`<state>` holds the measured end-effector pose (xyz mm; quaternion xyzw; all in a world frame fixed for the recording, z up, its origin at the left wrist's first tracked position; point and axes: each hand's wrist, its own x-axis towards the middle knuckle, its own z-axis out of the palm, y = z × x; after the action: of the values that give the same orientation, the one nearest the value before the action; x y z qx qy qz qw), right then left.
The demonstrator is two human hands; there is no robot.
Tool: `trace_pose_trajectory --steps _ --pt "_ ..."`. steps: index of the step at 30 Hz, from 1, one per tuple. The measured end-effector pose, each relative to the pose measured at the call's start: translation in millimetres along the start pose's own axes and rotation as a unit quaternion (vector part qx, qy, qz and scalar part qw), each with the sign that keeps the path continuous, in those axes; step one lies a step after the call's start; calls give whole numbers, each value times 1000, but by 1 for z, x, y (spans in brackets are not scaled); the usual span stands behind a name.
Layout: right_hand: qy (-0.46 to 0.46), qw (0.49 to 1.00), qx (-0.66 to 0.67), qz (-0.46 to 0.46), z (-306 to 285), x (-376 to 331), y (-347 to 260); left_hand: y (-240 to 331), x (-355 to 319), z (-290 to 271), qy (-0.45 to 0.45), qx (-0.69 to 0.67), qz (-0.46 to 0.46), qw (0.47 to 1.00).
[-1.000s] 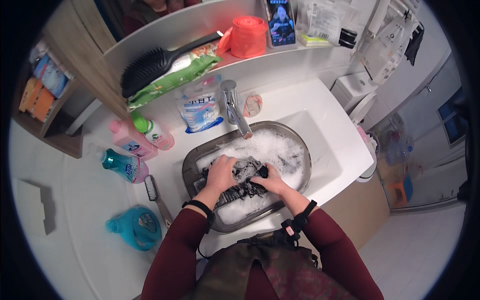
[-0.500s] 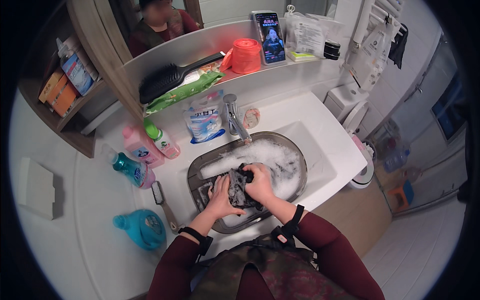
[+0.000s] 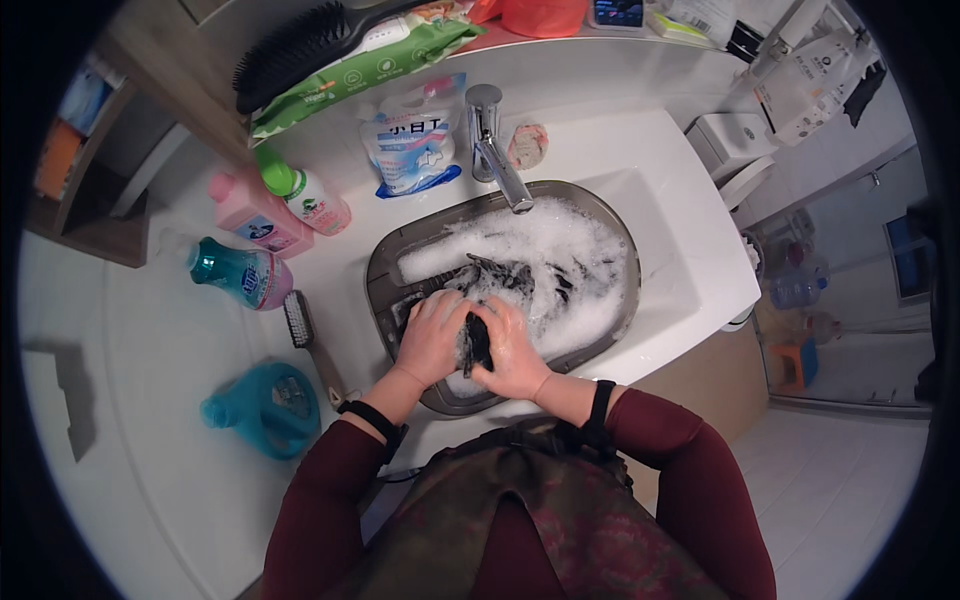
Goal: The person hand washes a dark garment in a sink filled with soapy water. They repeatedly submerge, agitate, and wring the fabric to clean it, then briefly rinse it under running water before returning it to the soapy basin.
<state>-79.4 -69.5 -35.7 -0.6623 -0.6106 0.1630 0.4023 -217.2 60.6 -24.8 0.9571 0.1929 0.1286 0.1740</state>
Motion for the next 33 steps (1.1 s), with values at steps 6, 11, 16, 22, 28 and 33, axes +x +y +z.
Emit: trace_pose_trajectory --steps 6,11,16,22,28,33 --pt "60 991 72 92 9 21 46 -1 36 18 -52 -11 -52 997" --pt "70 982 131 113 -2 36 90 0 75 29 -95 13 -77 992" --pt "-105 889 329 300 -41 69 124 -3 103 34 -120 -5 -95 988" --pt "-5 914 69 400 -42 94 135 7 92 36 -99 46 -76 991" --pt "-47 928 136 343 -34 96 112 19 64 26 -39 -43 -107 993" --pt "-10 998 64 -15 -39 70 73 26 39 -4 -40 3 -96 995"
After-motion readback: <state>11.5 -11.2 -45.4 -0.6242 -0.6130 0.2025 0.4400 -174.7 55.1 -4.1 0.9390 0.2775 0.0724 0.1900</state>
